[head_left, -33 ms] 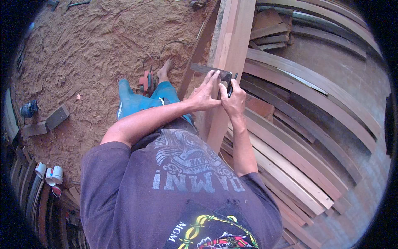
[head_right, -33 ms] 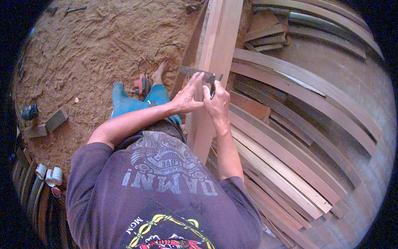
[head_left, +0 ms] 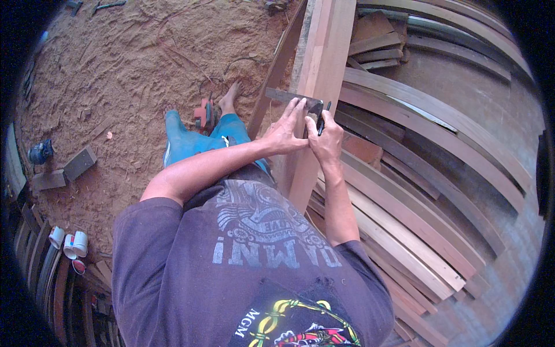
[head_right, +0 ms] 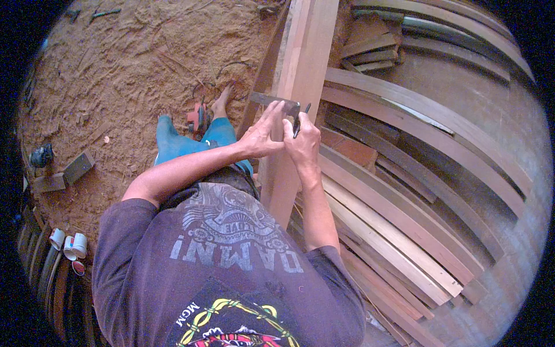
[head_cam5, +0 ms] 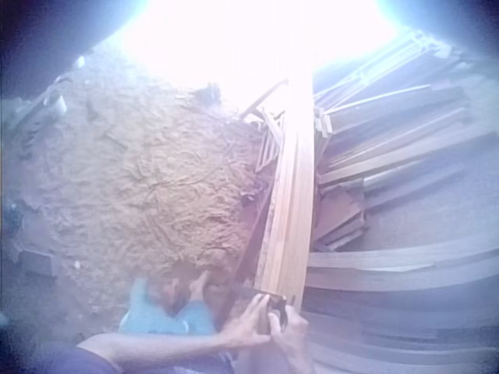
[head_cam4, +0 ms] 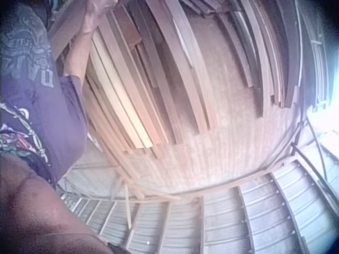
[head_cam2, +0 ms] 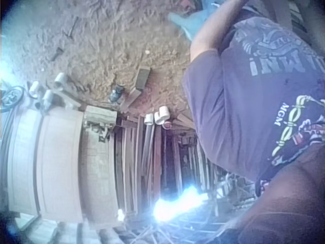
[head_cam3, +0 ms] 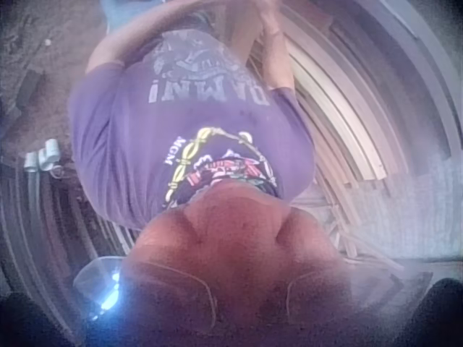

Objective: The person measures a long wooden plank with a tape measure and marks it with a pencil. They then use a try square to draw perpendicular lines on the plank. The person handles the plank and tools throughout the process.

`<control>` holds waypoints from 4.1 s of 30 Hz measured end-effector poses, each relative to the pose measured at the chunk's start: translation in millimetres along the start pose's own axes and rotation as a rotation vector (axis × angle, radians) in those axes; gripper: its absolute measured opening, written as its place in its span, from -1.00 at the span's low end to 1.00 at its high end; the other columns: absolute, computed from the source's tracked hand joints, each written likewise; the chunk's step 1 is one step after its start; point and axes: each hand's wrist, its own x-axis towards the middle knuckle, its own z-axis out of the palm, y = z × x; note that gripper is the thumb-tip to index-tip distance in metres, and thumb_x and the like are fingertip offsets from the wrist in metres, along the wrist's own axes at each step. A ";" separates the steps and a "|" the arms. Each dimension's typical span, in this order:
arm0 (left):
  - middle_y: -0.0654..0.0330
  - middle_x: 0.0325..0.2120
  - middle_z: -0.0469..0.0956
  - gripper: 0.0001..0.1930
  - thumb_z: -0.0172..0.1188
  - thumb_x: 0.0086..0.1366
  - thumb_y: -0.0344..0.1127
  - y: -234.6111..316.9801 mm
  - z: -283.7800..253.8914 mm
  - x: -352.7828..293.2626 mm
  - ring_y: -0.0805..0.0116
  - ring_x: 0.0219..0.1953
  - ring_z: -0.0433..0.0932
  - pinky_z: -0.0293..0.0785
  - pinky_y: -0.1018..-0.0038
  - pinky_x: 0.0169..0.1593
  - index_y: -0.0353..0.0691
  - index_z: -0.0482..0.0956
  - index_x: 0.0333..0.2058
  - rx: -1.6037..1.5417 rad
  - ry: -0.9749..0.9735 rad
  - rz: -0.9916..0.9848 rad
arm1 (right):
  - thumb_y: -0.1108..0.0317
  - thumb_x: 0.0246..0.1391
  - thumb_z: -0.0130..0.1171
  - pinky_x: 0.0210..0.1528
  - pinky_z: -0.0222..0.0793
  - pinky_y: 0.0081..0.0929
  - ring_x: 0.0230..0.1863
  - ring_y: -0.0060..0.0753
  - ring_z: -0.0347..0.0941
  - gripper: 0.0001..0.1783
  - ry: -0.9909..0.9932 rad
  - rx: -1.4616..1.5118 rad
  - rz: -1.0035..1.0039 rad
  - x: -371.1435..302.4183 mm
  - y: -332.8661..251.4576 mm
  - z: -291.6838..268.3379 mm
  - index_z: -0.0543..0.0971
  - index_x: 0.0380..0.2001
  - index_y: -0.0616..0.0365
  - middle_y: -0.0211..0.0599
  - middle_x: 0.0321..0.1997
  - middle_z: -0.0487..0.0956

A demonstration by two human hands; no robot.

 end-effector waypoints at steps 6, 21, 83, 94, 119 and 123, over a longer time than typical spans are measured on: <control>-0.07 0.61 -0.24 0.33 0.51 0.04 0.19 -2.7 -7.7 11.4 -0.22 0.57 0.07 0.20 -0.19 0.49 0.03 -0.21 0.60 0.025 -0.013 -0.012 | 0.26 0.18 0.43 -0.31 0.56 -0.14 -0.37 0.07 0.71 -0.69 0.028 -0.019 -0.014 11.3 5.0 7.8 0.63 -0.19 0.28 0.11 -0.37 0.69; -0.07 0.61 -0.23 0.36 0.52 0.03 0.23 1.8 -9.3 14.9 -0.20 0.57 0.07 0.21 -0.14 0.49 0.02 -0.24 0.60 0.028 -0.005 -0.007 | 0.27 0.22 0.41 -0.07 0.59 -0.31 -0.13 -0.24 0.72 -0.57 -0.050 0.022 -0.029 20.9 1.0 -14.3 0.61 0.08 0.24 -0.05 -0.19 0.74; -0.10 0.58 -0.12 0.40 0.57 0.00 0.21 17.2 -19.0 11.5 -0.16 0.59 0.01 0.09 0.03 0.57 -0.16 -0.23 0.58 -0.002 -0.064 -0.091 | 0.05 0.27 0.21 -0.12 0.53 0.12 -0.27 0.31 0.64 -0.49 -0.698 -0.623 -0.668 173.6 -71.8 -17.1 0.66 -0.50 0.34 0.23 -0.42 0.64; -0.01 0.61 -0.21 0.37 0.57 -0.04 0.19 7.1 -8.9 13.8 -0.21 0.53 0.15 0.26 -0.13 0.46 0.03 -0.18 0.59 -0.005 -0.012 -0.073 | 0.07 0.31 0.26 -0.09 0.55 0.00 -0.19 0.27 0.65 -0.56 -0.673 -0.600 -0.520 160.7 -61.3 -27.8 0.71 -0.37 0.31 0.18 -0.35 0.68; -0.15 0.60 -0.16 0.32 0.53 0.02 0.20 4.6 -31.7 60.9 -0.23 0.55 0.11 0.22 -0.09 0.49 -0.05 -0.14 0.60 -0.024 0.057 0.035 | 0.28 0.17 0.42 -0.26 0.55 -0.14 -0.35 0.06 0.69 -0.69 -0.007 -0.023 0.005 68.1 -2.8 1.0 0.62 -0.19 0.30 0.10 -0.36 0.68; -0.15 0.60 -0.16 0.31 0.52 0.03 0.22 8.0 -35.7 65.6 -0.22 0.55 0.11 0.20 -0.08 0.51 -0.06 -0.12 0.59 -0.046 0.071 0.039 | 0.31 0.15 0.42 -0.26 0.55 -0.09 -0.34 0.14 0.69 -0.72 -0.010 0.007 0.017 75.9 -9.2 -1.5 0.61 -0.20 0.28 0.11 -0.36 0.68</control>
